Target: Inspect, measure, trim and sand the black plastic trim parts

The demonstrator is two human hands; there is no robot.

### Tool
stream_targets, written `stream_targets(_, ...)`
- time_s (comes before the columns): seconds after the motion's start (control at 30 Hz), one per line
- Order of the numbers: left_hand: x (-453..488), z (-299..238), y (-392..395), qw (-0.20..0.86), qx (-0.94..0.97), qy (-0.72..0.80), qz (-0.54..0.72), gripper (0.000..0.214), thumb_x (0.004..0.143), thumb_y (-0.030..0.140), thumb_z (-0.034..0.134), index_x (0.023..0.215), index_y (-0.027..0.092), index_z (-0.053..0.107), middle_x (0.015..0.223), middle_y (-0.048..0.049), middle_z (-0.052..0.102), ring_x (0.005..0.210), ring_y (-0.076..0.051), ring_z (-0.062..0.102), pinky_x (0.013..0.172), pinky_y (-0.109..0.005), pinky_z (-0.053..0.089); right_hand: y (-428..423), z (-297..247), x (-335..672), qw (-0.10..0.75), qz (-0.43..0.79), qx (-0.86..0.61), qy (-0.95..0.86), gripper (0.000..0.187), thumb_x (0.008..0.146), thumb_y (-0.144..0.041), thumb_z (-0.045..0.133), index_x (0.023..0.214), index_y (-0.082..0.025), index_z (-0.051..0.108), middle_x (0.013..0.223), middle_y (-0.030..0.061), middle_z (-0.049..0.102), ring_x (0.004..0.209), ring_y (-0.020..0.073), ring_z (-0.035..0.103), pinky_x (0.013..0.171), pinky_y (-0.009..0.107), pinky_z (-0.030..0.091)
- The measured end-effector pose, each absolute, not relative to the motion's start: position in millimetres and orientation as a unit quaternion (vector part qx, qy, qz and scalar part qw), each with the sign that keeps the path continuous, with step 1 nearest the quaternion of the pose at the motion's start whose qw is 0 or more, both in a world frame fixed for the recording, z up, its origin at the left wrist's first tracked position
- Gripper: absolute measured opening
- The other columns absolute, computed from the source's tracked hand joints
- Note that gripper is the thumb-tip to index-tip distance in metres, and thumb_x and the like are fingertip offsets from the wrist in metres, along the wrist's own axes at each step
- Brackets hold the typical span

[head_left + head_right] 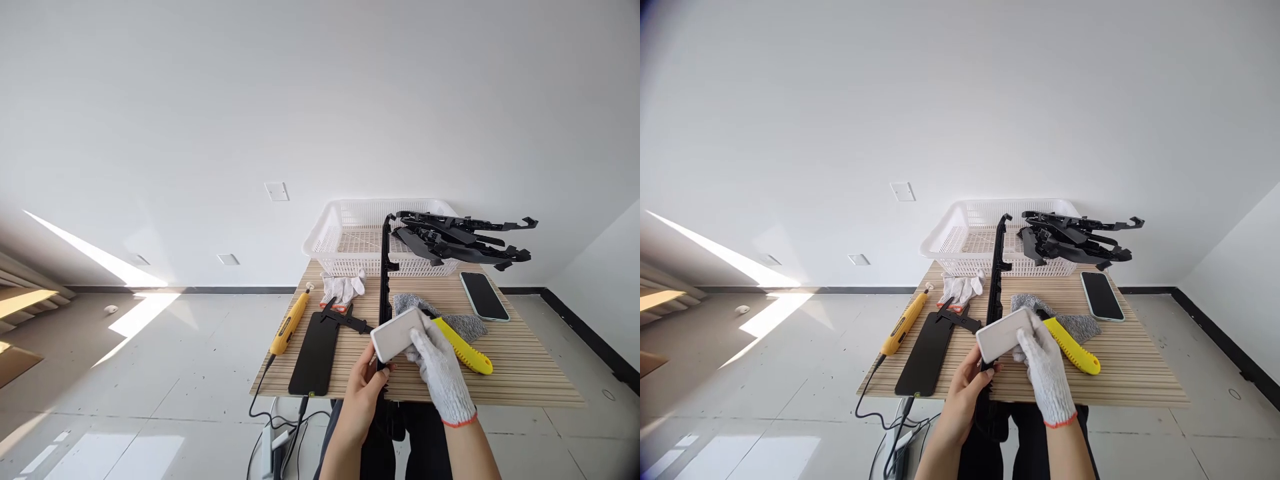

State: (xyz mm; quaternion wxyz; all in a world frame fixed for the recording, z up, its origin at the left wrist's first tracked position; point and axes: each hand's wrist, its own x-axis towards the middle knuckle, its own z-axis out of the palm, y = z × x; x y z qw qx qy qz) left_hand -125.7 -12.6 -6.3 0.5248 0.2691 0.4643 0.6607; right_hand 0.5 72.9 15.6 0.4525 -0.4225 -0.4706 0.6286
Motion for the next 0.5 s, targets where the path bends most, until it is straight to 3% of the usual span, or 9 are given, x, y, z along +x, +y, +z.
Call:
stream_targets(0.07, -125.6, -5.8, -12.1, 0.519, 0.275, 0.466, 0.661, 0.058, 0.080, 0.033, 0.075, 0.137, 0.024, 0.065, 0.142, -0.0093, 0.064, 0.126, -0.030, 0.060, 0.101, -0.035, 0.051, 72.6, 16.8, 1.4, 0.430, 0.637, -0.423, -0.480, 0.063, 0.085, -0.052, 0.069, 0.140, -0.023, 0.058, 0.085, 0.0026, 0.067, 0.065, 0.0149, 0.056, 0.054, 0.026, 0.046)
stream_targets(0.17, -125.1, -5.0, -11.3, 0.516, 0.292, 0.456, 0.664, 0.061, 0.080, 0.029, 0.074, 0.140, 0.027, 0.062, 0.144, -0.0066, 0.062, 0.124, -0.028, 0.061, 0.099, -0.034, 0.052, 71.9, 17.2, 2.4, 0.485, 0.600, -0.450, -0.449, 0.067, 0.086, -0.057, 0.065, 0.144, -0.025, 0.054, 0.082, 0.0013, 0.066, 0.064, 0.0139, 0.055, 0.046, 0.021, 0.037)
stream_targets(0.27, -125.0, -4.1, -10.5, 0.515, 0.307, 0.454, 0.659, 0.057, 0.083, 0.028, 0.070, 0.139, 0.025, 0.062, 0.139, -0.0073, 0.066, 0.121, -0.027, 0.062, 0.098, -0.034, 0.051, 70.3, 18.1, 2.9, 0.431, 0.626, -0.444, -0.475, 0.067, 0.084, -0.052, 0.069, 0.144, -0.025, 0.055, 0.083, 0.0016, 0.065, 0.063, 0.0127, 0.054, 0.042, 0.019, 0.031)
stream_targets(0.4, -125.2, -3.0, -10.1, 0.512, 0.318, 0.453, 0.657, 0.055, 0.084, 0.028, 0.069, 0.138, 0.026, 0.062, 0.142, -0.0063, 0.062, 0.121, -0.027, 0.061, 0.097, -0.035, 0.051, 68.7, 22.0, 2.1, 0.450, 0.614, -0.439, -0.477, 0.061, 0.087, -0.048, 0.065, 0.143, -0.026, 0.054, 0.083, 0.0012, 0.063, 0.063, 0.0114, 0.053, 0.041, 0.019, 0.028)
stream_targets(0.5, -125.8, -3.9, -9.6, 0.507, 0.320, 0.456, 0.657, 0.051, 0.082, 0.028, 0.070, 0.133, 0.024, 0.066, 0.136, -0.0077, 0.066, 0.117, -0.027, 0.063, 0.096, -0.037, 0.052, 69.3, 24.6, 1.3, 0.436, 0.630, -0.417, -0.488, 0.059, 0.086, -0.045, 0.067, 0.141, -0.026, 0.057, 0.088, 0.0018, 0.065, 0.064, 0.0112, 0.053, 0.044, 0.020, 0.034)
